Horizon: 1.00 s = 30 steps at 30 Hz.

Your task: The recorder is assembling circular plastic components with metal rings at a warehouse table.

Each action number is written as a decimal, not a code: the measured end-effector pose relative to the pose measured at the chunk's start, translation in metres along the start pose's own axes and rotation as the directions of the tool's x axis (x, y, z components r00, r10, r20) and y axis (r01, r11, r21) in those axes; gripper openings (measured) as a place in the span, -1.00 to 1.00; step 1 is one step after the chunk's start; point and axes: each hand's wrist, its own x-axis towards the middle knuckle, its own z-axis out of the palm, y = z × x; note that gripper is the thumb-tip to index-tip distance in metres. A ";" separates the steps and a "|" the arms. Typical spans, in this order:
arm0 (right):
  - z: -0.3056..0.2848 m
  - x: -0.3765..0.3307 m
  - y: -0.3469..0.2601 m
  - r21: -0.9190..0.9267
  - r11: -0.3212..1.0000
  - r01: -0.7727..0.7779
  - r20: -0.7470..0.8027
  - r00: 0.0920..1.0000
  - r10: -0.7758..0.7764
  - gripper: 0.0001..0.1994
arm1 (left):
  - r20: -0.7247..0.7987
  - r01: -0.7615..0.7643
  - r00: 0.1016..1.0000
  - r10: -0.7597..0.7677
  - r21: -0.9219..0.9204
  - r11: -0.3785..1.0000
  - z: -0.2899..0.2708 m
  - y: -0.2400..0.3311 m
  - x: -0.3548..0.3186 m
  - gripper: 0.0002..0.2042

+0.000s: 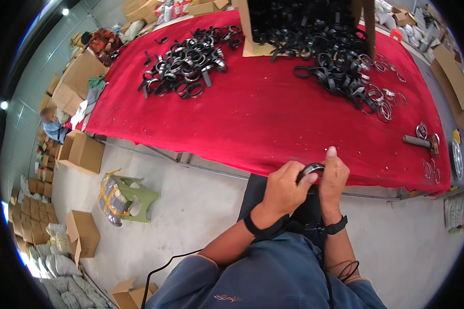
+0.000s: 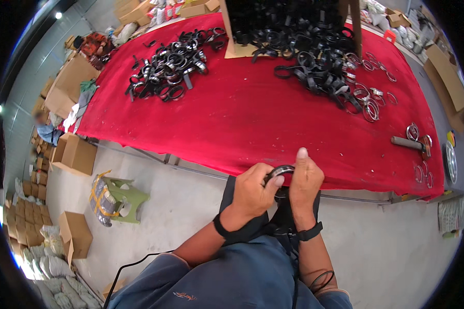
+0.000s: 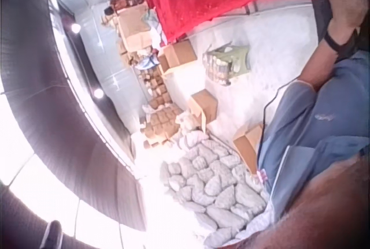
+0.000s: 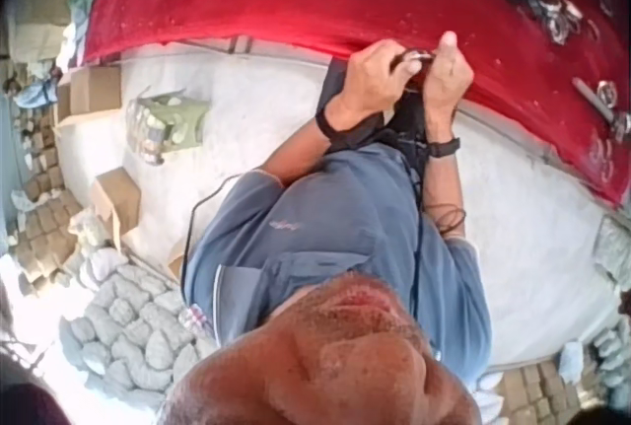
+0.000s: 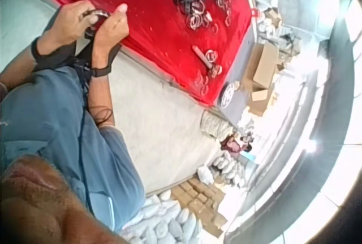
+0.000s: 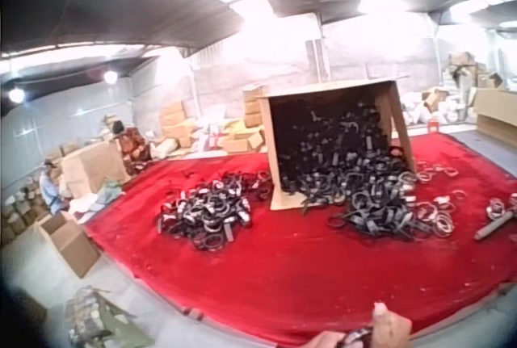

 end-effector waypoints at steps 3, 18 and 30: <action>-0.004 0.001 0.004 0.036 0.997 -0.061 0.086 0.995 0.057 -0.39 | 0.121 0.253 0.962 -0.246 -0.041 0.967 -0.012 -0.024 0.007 -0.75; -0.125 0.106 0.068 -0.431 0.902 -0.030 -0.151 0.988 -0.039 -0.62 | -0.287 0.380 0.773 -0.566 -0.506 0.774 -0.227 -0.208 0.199 -0.28; -0.215 0.305 0.119 -0.669 0.703 0.242 0.215 0.968 -0.129 -0.23 | 0.062 0.543 0.828 -0.558 -0.343 0.767 -0.049 -0.147 0.142 -0.64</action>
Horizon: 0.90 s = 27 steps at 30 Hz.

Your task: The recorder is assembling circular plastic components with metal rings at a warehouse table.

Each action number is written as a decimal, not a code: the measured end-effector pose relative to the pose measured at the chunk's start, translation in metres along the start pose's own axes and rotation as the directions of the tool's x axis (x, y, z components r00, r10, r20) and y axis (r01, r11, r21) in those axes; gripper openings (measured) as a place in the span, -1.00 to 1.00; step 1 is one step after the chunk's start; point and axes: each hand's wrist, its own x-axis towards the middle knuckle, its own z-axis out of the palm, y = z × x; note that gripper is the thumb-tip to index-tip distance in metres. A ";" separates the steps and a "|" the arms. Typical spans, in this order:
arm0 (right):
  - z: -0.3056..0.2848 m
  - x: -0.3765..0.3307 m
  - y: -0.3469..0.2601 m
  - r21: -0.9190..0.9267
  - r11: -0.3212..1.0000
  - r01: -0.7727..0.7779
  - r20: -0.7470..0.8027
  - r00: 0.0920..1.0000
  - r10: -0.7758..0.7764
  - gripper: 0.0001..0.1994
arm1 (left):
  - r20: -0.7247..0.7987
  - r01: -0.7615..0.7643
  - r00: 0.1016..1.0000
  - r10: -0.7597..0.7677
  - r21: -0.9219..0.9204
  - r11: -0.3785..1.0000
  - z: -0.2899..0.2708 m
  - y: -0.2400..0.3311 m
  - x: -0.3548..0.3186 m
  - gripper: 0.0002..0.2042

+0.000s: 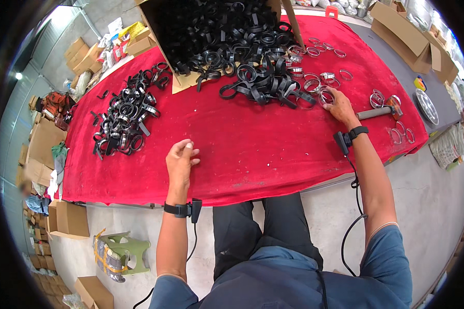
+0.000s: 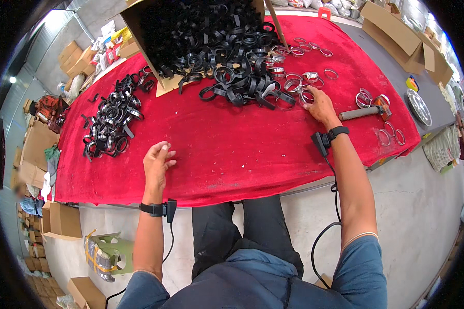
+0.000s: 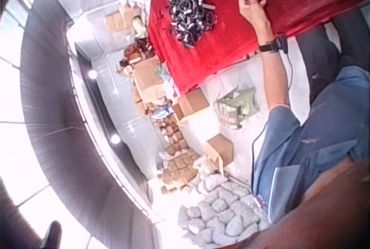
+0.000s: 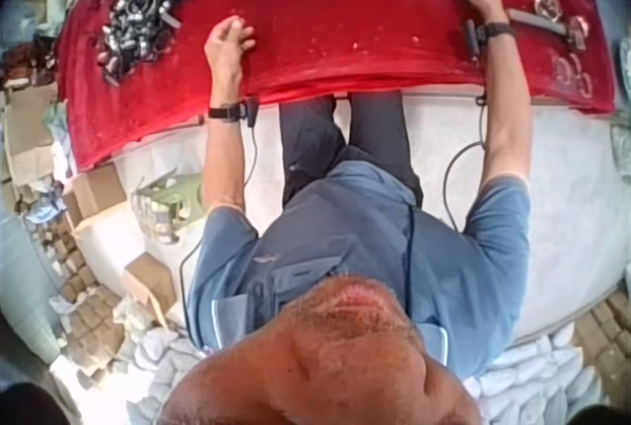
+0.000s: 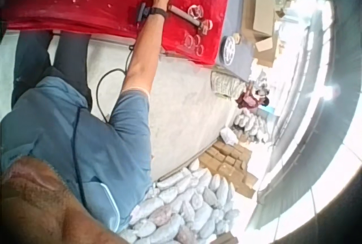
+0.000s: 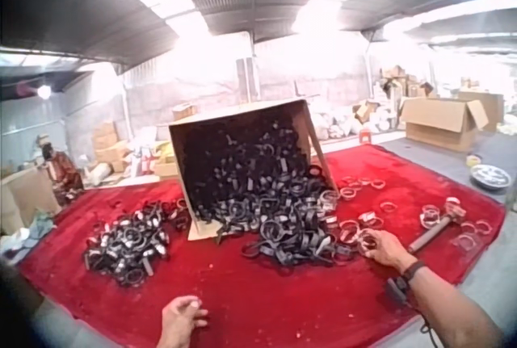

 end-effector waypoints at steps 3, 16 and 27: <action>-0.008 -0.015 -0.016 -0.058 0.998 -0.002 -0.053 0.999 -0.001 -0.20 | 0.032 -0.035 0.999 0.032 0.100 0.994 0.013 0.012 -0.018 -0.64; 0.026 -0.190 -0.204 0.699 -0.515 -0.496 0.305 0.859 -0.412 -0.11 | 0.529 -0.327 0.806 0.265 0.025 0.945 0.119 0.059 -0.127 -0.40; 0.033 -0.187 -0.204 0.910 -0.282 -0.304 0.206 0.922 -0.328 -0.20 | 0.251 -0.301 0.941 0.227 0.315 0.900 0.056 0.008 -0.039 -0.63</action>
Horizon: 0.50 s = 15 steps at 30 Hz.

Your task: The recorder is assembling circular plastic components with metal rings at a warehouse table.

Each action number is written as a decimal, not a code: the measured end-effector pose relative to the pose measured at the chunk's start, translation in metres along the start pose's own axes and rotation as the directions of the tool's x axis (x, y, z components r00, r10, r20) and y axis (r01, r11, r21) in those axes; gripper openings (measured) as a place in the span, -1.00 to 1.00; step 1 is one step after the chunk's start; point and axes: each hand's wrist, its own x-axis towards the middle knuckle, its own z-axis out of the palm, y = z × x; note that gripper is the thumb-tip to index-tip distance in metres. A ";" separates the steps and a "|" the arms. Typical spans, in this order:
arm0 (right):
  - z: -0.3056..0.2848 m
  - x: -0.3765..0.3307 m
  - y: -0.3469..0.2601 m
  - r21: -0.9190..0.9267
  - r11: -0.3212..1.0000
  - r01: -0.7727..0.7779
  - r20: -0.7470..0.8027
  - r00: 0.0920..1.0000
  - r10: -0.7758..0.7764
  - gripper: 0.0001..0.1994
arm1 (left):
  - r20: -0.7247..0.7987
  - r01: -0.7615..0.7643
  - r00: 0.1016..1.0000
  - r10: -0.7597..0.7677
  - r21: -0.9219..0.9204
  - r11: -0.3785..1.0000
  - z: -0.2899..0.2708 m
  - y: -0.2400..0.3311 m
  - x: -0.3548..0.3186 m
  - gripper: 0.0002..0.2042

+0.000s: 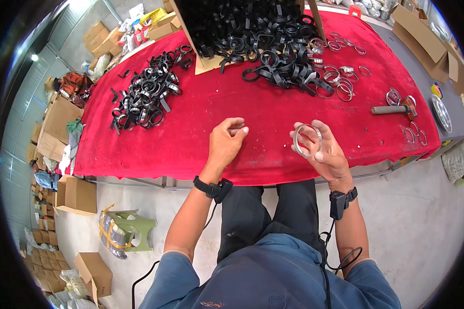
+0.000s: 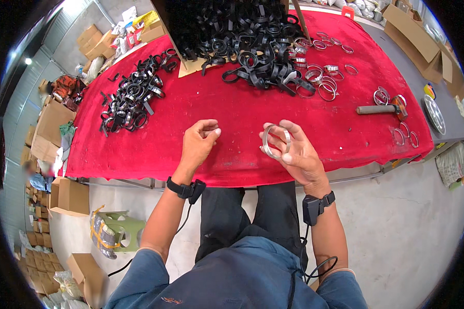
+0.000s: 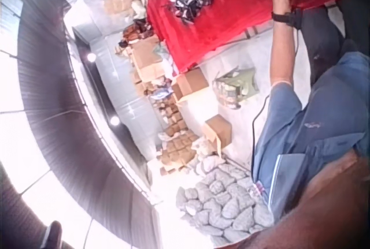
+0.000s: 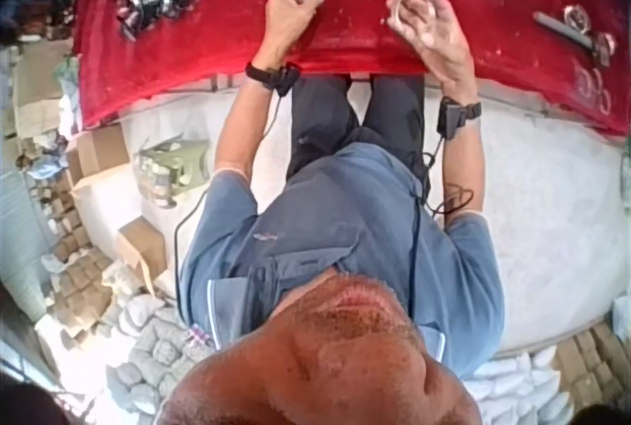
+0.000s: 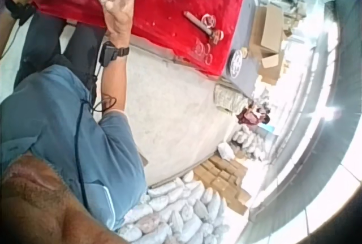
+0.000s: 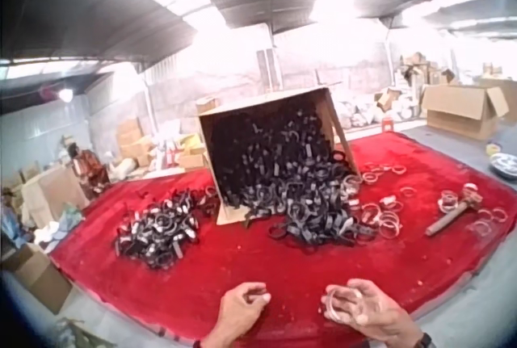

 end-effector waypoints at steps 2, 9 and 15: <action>-0.013 0.006 0.001 -0.014 0.999 0.039 0.053 0.998 -0.038 -0.24 | -0.003 0.019 1.000 -0.019 0.070 0.997 0.000 -0.007 0.014 -0.62; -0.055 0.012 0.035 -0.726 0.687 0.018 -0.252 0.923 -0.290 -0.44 | -0.017 -0.035 0.999 0.048 0.440 0.897 -0.004 -0.016 0.127 -0.45; -0.050 0.012 0.035 -0.816 0.576 0.055 -0.228 0.884 -0.407 -0.48 | 0.134 -0.240 0.970 0.203 0.664 0.708 0.025 -0.020 0.228 -0.30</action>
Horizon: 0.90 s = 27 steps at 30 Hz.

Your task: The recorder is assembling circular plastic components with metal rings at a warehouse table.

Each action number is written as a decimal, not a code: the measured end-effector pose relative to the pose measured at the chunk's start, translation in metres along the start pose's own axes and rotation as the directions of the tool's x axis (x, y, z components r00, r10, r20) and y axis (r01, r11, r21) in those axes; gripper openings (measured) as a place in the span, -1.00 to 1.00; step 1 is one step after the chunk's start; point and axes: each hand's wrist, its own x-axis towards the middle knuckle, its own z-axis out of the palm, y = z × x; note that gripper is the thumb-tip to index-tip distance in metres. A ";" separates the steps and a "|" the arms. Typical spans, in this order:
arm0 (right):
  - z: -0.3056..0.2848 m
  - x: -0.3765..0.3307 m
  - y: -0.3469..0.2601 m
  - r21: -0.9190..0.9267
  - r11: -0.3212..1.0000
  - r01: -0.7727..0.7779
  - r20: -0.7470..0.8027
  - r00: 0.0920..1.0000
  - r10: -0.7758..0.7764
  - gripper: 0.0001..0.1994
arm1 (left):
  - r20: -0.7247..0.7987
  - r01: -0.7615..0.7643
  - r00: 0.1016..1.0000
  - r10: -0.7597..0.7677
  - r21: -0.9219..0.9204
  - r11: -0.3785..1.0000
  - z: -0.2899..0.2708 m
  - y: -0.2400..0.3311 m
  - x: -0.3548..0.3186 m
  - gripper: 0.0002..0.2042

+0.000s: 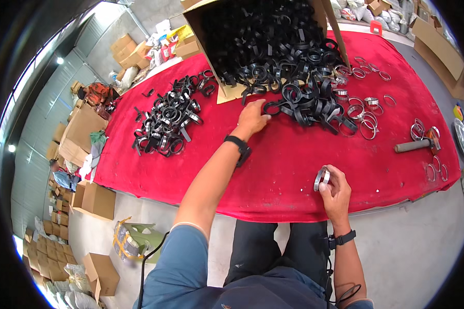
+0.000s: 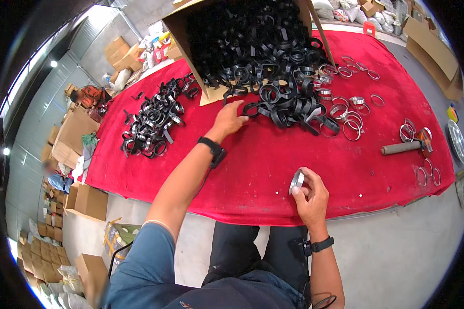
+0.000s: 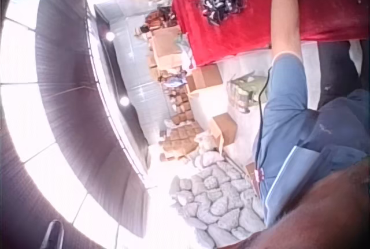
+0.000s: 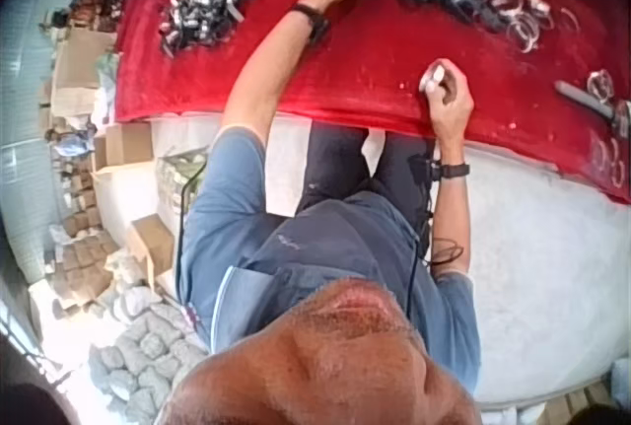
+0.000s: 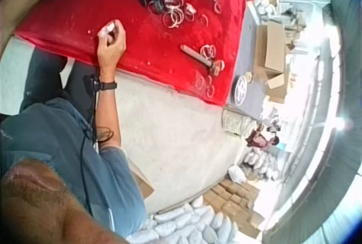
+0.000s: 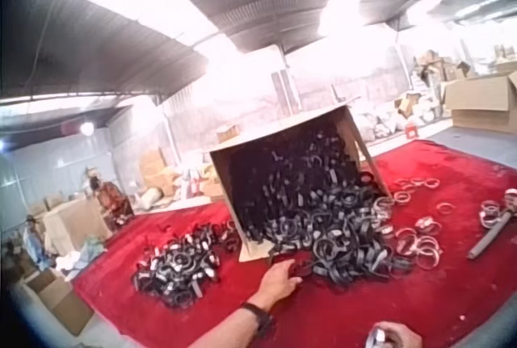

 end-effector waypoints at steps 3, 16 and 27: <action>0.004 0.003 0.001 0.026 1.000 0.004 -0.005 1.000 -0.003 -0.47 | 0.064 -0.049 0.997 0.047 0.025 0.998 0.032 -0.015 0.027 -0.16; 0.000 -0.003 0.011 0.044 0.999 -0.008 -0.019 1.000 0.009 -0.49 | 0.450 0.221 0.839 -0.306 0.233 0.947 -0.053 0.008 -0.058 -0.22; 0.017 -0.035 -0.058 0.771 0.434 -0.467 0.394 0.884 0.252 -0.27 | 0.298 0.295 0.918 0.263 -0.954 0.054 -0.110 0.056 -0.237 -0.16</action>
